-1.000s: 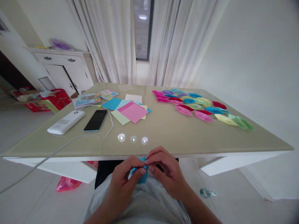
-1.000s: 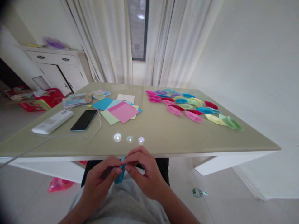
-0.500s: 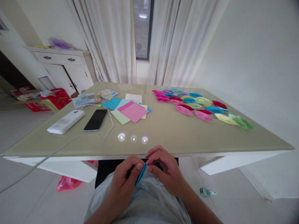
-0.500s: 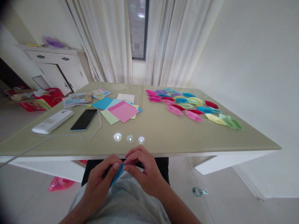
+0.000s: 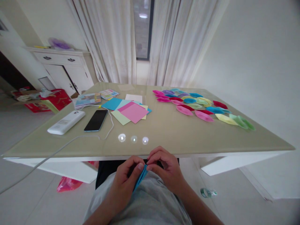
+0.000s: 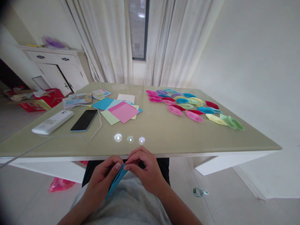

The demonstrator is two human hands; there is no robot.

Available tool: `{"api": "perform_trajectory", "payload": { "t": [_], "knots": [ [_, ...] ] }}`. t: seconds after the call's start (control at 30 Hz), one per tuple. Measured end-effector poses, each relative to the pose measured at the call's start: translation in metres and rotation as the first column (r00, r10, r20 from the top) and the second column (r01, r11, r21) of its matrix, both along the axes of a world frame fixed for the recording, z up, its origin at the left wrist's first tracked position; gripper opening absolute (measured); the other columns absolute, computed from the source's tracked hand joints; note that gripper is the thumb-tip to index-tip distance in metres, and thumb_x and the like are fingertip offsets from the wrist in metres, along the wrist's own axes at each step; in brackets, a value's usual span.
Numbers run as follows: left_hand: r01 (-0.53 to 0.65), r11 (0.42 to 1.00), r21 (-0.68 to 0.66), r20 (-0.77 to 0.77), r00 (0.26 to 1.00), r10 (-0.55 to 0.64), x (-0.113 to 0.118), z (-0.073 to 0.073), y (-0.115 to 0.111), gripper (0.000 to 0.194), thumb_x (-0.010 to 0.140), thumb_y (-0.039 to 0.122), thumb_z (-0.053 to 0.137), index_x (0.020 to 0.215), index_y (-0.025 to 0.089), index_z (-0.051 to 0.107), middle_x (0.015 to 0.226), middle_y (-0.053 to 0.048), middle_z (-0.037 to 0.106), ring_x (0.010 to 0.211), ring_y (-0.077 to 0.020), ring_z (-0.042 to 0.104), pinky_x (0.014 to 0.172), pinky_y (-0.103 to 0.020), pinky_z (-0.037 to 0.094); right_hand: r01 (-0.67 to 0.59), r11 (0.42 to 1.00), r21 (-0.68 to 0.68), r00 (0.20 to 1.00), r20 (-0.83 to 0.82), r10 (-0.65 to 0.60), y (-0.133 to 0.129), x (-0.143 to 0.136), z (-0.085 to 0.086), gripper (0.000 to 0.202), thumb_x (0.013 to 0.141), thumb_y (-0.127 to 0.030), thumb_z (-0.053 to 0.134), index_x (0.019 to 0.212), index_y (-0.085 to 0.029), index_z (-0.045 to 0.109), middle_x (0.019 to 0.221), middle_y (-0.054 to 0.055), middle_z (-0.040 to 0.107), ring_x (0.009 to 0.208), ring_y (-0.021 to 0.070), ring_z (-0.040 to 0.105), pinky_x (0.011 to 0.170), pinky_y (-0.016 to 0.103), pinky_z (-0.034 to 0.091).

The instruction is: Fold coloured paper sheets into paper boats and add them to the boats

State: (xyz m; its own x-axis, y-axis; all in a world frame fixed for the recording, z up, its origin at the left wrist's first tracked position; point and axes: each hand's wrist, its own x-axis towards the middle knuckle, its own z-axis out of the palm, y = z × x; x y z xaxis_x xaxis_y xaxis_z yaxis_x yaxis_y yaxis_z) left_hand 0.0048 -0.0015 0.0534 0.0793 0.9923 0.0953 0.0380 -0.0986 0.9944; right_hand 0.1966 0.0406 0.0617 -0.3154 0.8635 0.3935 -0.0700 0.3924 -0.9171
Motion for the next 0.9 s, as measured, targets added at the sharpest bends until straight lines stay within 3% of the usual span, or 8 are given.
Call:
{"api": "perform_trajectory", "payload": {
  "t": [0.57,0.9],
  "knots": [
    [0.176,0.97,-0.168,0.1,0.982,-0.16,-0.007,0.013,0.011,0.05,0.098,0.067,0.065,0.085,0.019,0.064,0.078,0.003,0.053,0.075,-0.0153,0.045,0.07,-0.025,0.04,-0.09,0.995,0.031,0.993,0.078,0.088,-0.002,0.001,0.004,0.014,0.106,-0.034,0.07,0.096,-0.024,0.072,0.101,0.003,0.066,0.092,0.0186,0.063,0.083,0.03,0.048],
    [0.198,0.97,-0.138,0.022,0.98,-0.197,-0.006,0.011,0.004,0.046,0.105,0.062,0.058,0.088,0.02,0.066,0.081,0.002,0.055,0.079,-0.0171,0.048,0.074,-0.026,0.042,-0.118,0.993,0.025,0.988,0.101,0.115,-0.003,0.002,0.007,0.013,0.107,-0.032,0.069,0.096,-0.024,0.07,0.102,0.003,0.066,0.094,0.0188,0.063,0.084,0.031,0.048]
  ]
}}
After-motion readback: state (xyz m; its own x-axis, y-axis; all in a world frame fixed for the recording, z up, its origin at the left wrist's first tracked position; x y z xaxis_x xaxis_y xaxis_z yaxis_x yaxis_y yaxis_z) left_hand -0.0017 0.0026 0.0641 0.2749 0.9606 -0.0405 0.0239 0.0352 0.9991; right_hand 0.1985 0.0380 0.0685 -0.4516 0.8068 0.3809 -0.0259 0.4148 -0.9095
